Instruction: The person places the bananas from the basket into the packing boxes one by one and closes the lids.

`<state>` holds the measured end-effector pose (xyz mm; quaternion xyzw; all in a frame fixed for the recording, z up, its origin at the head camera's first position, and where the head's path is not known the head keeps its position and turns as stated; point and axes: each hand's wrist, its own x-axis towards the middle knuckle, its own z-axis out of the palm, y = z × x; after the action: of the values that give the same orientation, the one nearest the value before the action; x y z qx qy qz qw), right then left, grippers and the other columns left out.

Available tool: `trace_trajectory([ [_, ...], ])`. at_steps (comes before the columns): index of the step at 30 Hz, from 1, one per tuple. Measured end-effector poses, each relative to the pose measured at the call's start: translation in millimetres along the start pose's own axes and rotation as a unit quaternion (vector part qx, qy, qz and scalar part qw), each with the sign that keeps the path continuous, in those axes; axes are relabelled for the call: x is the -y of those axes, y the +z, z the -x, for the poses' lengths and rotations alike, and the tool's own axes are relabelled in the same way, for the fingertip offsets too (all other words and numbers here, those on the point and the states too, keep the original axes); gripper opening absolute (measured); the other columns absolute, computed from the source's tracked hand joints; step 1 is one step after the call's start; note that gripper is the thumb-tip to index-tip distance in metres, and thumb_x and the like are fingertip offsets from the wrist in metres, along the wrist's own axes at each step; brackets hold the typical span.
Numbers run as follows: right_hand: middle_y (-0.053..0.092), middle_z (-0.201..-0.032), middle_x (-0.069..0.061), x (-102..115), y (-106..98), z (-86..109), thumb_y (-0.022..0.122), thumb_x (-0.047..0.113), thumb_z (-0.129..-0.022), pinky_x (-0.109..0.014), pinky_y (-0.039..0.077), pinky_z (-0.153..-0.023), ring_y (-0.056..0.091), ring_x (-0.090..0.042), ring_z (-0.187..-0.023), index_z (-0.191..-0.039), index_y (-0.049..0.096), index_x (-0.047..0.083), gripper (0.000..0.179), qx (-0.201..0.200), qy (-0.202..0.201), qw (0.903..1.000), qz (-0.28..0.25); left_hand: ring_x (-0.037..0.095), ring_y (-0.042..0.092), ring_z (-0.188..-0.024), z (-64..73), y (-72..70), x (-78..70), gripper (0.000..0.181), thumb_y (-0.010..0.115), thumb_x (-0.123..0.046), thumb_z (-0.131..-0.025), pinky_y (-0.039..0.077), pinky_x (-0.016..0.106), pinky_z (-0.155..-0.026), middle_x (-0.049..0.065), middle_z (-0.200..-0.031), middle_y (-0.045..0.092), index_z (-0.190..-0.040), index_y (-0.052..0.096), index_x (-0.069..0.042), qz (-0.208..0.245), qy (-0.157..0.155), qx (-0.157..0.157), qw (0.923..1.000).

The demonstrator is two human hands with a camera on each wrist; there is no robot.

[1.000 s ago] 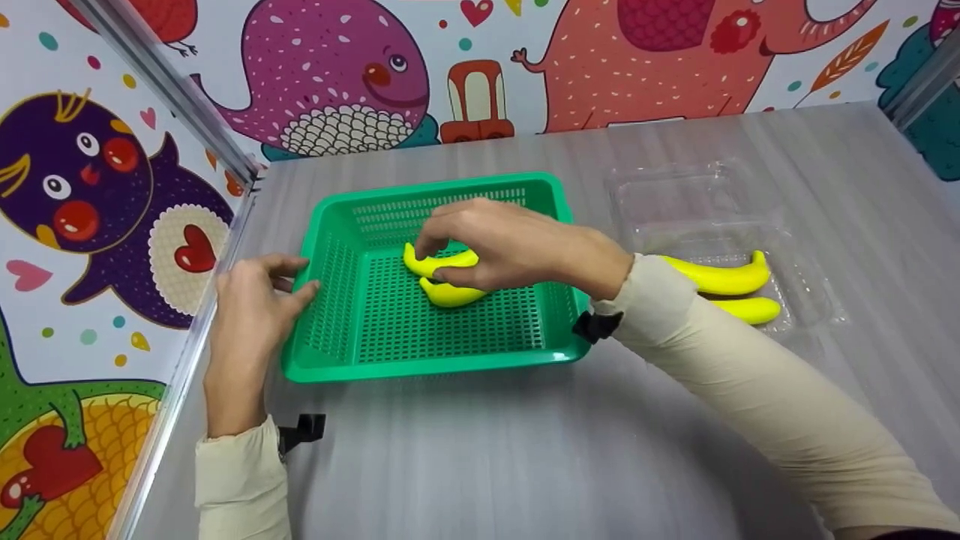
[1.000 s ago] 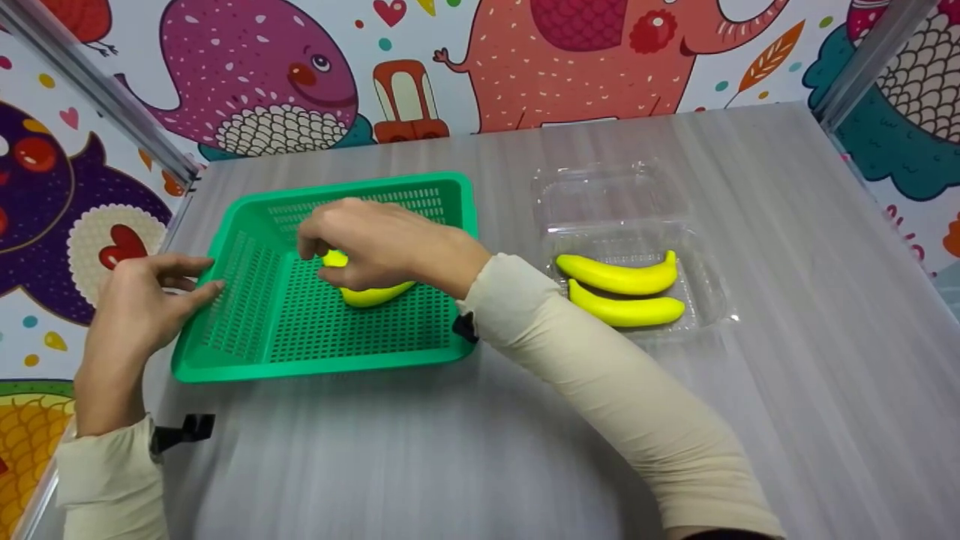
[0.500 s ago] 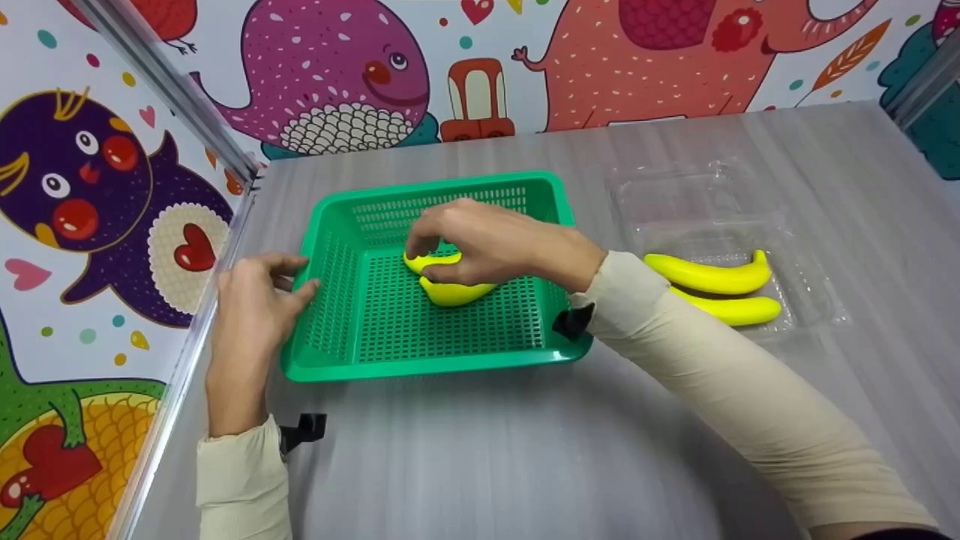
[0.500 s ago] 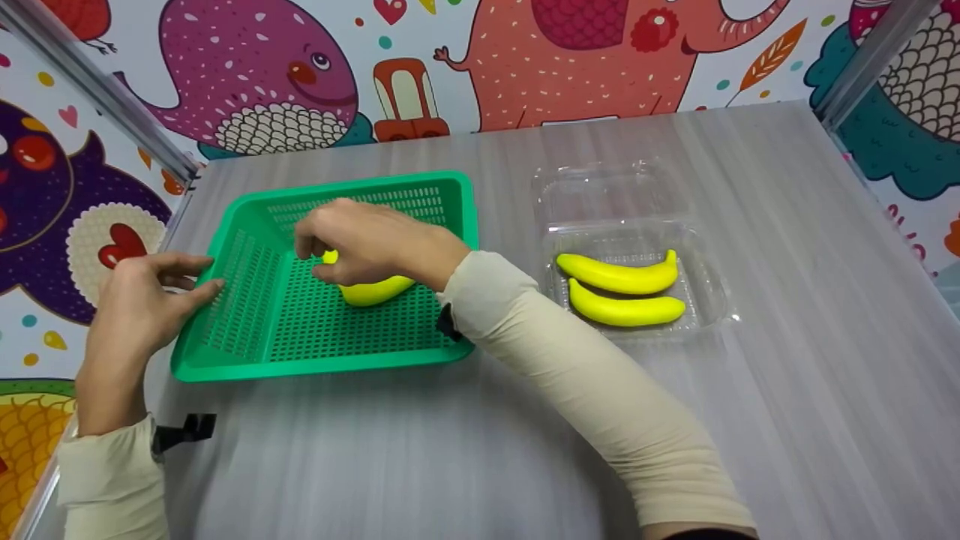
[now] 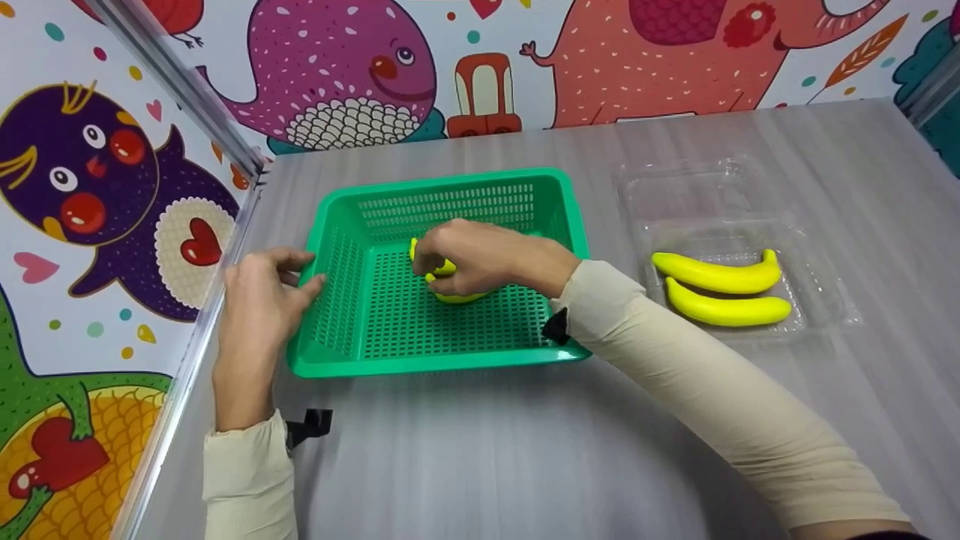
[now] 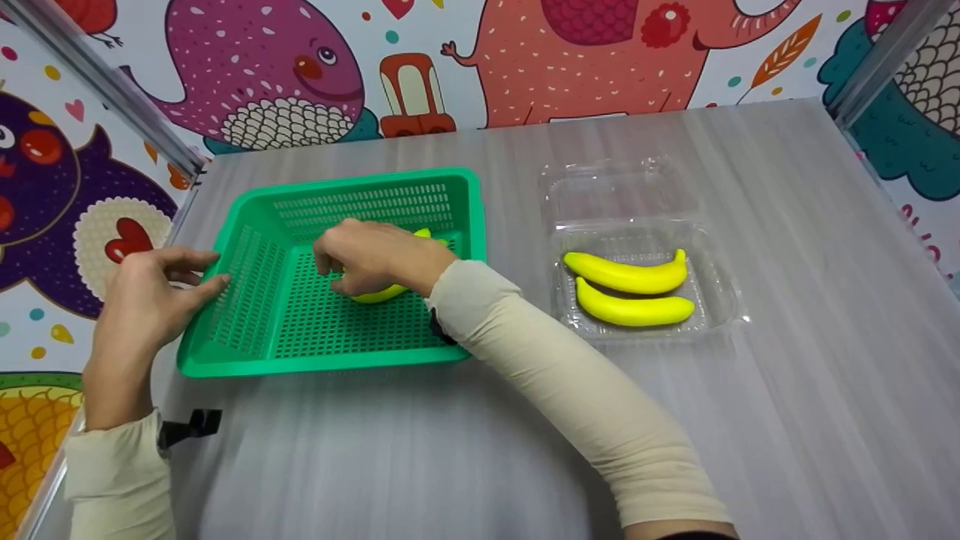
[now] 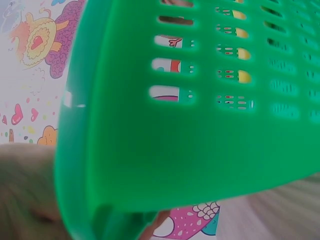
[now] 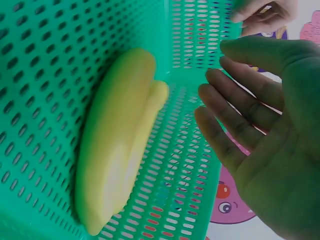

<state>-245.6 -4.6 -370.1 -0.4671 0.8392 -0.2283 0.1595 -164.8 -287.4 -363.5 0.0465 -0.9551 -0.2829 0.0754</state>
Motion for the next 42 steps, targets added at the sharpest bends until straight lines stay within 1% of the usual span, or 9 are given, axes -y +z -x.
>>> trace_trajectory([
  [8,0.075,-0.127,-0.011,-3.3,6.0,-0.6,0.071,0.017,-0.104,-0.043,0.06,-0.103,0.069,-0.027,-0.114,-0.134,0.074,0.006,0.033,0.024,0.029,0.9989,0.027,0.038,0.074,-0.102,-1.0,0.4,-0.1,0.036,0.084,-0.011,-0.094,0.053,0.037,-0.081,0.026,-0.114,0.079,-0.127,0.077,0.003,-0.002,0.003,-0.003,1.0],
  [13,0.072,-0.128,-0.01,-3.4,8.0,0.9,0.072,0.016,-0.103,-0.042,0.06,-0.101,0.066,-0.024,-0.114,-0.138,0.071,0.006,0.037,0.039,0.057,0.9964,0.048,0.039,0.075,-0.102,-0.2,1.2,0.2,0.036,0.084,-0.012,-0.094,0.055,0.042,-0.083,0.026,-0.114,0.079,-0.126,0.078,0.002,-0.009,0.003,-0.009,0.9999],
  [17,0.071,-0.134,-0.008,-3.5,8.5,1.7,0.074,0.018,-0.103,-0.043,0.06,-0.104,0.066,-0.024,-0.118,-0.141,0.07,0.008,0.039,0.055,0.086,0.9923,0.071,0.039,0.075,-0.103,-0.3,1.0,-0.4,0.036,0.084,-0.012,-0.095,0.056,0.044,-0.085,0.026,-0.115,0.079,-0.127,0.078,0.002,-0.005,0.001,-0.005,1.0],
  [23,0.069,-0.138,-0.006,-3.3,9.7,2.0,0.075,0.019,-0.103,-0.043,0.059,-0.107,0.064,-0.023,-0.12,-0.144,0.068,0.011,0.043,0.077,0.119,0.9867,0.08,0.039,0.075,-0.103,-1.0,0.9,0.0,0.036,0.084,-0.011,-0.095,0.055,0.038,-0.081,0.027,-0.116,0.079,-0.127,0.077,0.003,-0.005,-0.001,-0.002,1.0],
  [25,0.069,-0.138,-0.005,-3.3,10.2,1.5,0.075,0.019,-0.103,-0.044,0.058,-0.107,0.063,-0.023,-0.12,-0.145,0.068,0.011,0.043,0.078,0.124,0.9854,0.087,0.039,0.075,-0.103,-1.1,1.0,0.1,0.036,0.083,-0.011,-0.095,0.055,0.037,-0.081,0.027,-0.117,0.079,-0.127,0.077,0.003,-0.004,-0.001,-0.001,1.0],
  [29,0.069,-0.137,-0.006,-3.3,10.2,1.0,0.078,0.024,-0.101,-0.045,0.059,-0.105,0.063,-0.024,-0.121,-0.144,0.068,0.012,0.046,0.064,0.135,0.9816,0.119,0.04,0.075,-0.103,-1.1,1.2,-0.1,0.036,0.083,-0.01,-0.095,0.057,0.044,-0.085,0.027,-0.118,0.078,-0.128,0.077,0.004,-0.001,0.0,-0.002,1.0],
  [31,0.069,-0.135,-0.005,-3.2,10.1,1.0,0.08,0.027,-0.1,-0.046,0.061,-0.102,0.064,-0.025,-0.119,-0.142,0.07,0.012,0.045,0.062,0.142,0.9791,0.133,0.04,0.075,-0.103,-0.9,1.1,-0.2,0.036,0.083,-0.01,-0.095,0.058,0.046,-0.087,0.027,-0.118,0.078,-0.127,0.077,0.004,0.0,0.001,-0.004,1.0],
  [36,0.071,-0.12,-0.005,-3.5,9.8,1.7,0.078,0.034,-0.101,-0.043,0.061,-0.089,0.064,-0.024,-0.103,-0.129,0.074,0.014,0.034,0.074,0.154,0.9746,0.145,0.039,0.074,-0.103,-0.3,1.5,0.2,0.036,0.084,-0.01,-0.094,0.056,0.039,-0.083,0.027,-0.117,0.078,-0.127,0.077,0.004,0.0,0.002,-0.006,1.0],
  [42,0.074,-0.106,-0.002,-3.7,9.8,3.6,0.082,0.04,-0.096,-0.038,0.053,-0.073,0.062,-0.021,-0.089,-0.114,0.077,0.017,0.03,0.1,0.169,0.9667,0.164,0.039,0.074,-0.104,0.1,1.6,0.2,0.037,0.084,-0.012,-0.095,0.055,0.042,-0.085,0.026,-0.116,0.079,-0.128,0.077,0.002,-0.006,0.0,-0.009,0.9999],
])
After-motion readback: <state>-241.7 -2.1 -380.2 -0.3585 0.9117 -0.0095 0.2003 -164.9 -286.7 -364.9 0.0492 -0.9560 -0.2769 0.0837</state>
